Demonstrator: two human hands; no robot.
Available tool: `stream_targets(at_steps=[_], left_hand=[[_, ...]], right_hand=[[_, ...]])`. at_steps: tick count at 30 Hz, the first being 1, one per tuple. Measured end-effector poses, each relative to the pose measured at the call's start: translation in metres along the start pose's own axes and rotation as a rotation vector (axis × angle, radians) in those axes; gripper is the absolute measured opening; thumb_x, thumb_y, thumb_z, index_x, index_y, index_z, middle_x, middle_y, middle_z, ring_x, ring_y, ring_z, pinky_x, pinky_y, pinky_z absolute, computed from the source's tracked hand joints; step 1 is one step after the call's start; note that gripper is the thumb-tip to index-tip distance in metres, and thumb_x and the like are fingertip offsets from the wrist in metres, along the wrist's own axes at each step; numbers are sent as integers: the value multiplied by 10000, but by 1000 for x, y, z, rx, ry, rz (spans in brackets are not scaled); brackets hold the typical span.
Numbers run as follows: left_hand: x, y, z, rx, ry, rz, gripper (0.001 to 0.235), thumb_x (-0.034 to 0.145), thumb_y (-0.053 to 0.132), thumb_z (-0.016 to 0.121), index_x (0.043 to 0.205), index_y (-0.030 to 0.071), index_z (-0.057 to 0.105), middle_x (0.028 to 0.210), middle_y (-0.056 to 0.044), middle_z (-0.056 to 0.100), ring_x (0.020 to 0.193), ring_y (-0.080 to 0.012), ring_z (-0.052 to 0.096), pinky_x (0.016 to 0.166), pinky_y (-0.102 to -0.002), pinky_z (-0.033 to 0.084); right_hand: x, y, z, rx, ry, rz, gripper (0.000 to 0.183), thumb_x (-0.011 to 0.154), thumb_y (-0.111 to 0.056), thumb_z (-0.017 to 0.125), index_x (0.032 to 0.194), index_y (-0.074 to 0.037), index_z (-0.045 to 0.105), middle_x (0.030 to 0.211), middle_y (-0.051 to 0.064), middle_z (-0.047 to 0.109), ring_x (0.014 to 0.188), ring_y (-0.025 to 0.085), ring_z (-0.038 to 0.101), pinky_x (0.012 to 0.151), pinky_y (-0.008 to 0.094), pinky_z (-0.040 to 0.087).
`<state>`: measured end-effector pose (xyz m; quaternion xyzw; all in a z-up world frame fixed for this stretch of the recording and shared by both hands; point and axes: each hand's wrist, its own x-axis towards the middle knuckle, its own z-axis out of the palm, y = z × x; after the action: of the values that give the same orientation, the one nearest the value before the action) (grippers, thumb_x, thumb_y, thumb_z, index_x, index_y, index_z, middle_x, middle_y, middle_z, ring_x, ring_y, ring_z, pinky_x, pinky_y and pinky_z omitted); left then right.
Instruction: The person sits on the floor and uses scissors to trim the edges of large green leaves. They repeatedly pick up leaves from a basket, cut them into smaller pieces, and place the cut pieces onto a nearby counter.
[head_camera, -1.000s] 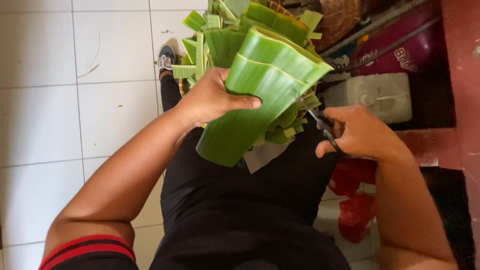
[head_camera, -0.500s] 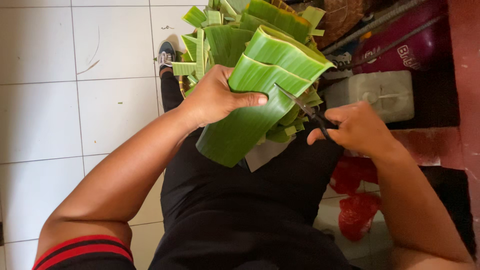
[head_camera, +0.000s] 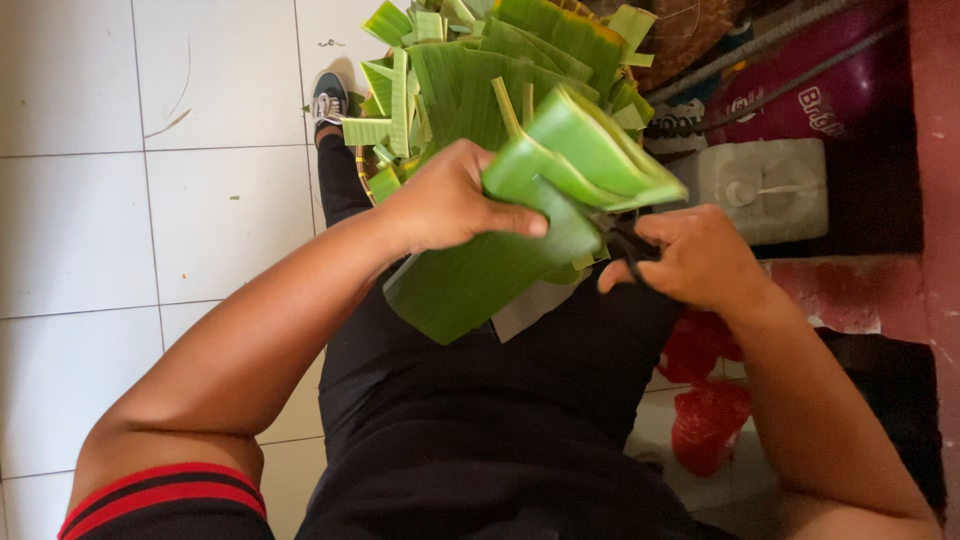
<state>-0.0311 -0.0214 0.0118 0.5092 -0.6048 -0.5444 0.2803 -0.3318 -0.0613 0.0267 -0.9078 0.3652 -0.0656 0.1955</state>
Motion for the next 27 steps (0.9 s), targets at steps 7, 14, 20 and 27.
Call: stream_targets(at_steps=[7, 14, 20, 27], left_hand=[[13, -15, -2, -34, -8, -56, 386, 684, 375, 927, 893, 72, 812, 740, -65, 766, 675, -181, 694, 694, -352, 542], [33, -35, -2, 37, -57, -122, 469, 635, 372, 953, 926, 39, 797, 759, -102, 746, 686, -193, 686, 691, -356, 537], [67, -78, -7, -32, -15, -181, 538, 622, 359, 962, 982, 11, 766, 846, -110, 766, 758, -189, 707, 701, -362, 553], [87, -126, -4, -451, 104, -236, 468, 722, 210, 902, 1108, 1, 738, 981, -117, 793, 822, -213, 768, 754, -368, 626]], right_hand=[[19, -5, 9, -9, 50, -49, 604, 675, -527, 905, 611, -29, 570, 592, 124, 566, 517, 315, 544, 510, 404, 428], [38, 17, 28, 161, 58, -118, 381, 697, -344, 853, 851, -25, 711, 767, 188, 645, 651, 362, 619, 568, 390, 483], [66, 54, 61, 213, -160, 271, 227, 758, -219, 837, 790, -17, 739, 608, 160, 624, 507, 252, 584, 522, 360, 464], [75, 86, 134, 428, -323, 592, 357, 848, -366, 827, 781, -25, 748, 657, 67, 717, 507, 151, 627, 498, 331, 493]])
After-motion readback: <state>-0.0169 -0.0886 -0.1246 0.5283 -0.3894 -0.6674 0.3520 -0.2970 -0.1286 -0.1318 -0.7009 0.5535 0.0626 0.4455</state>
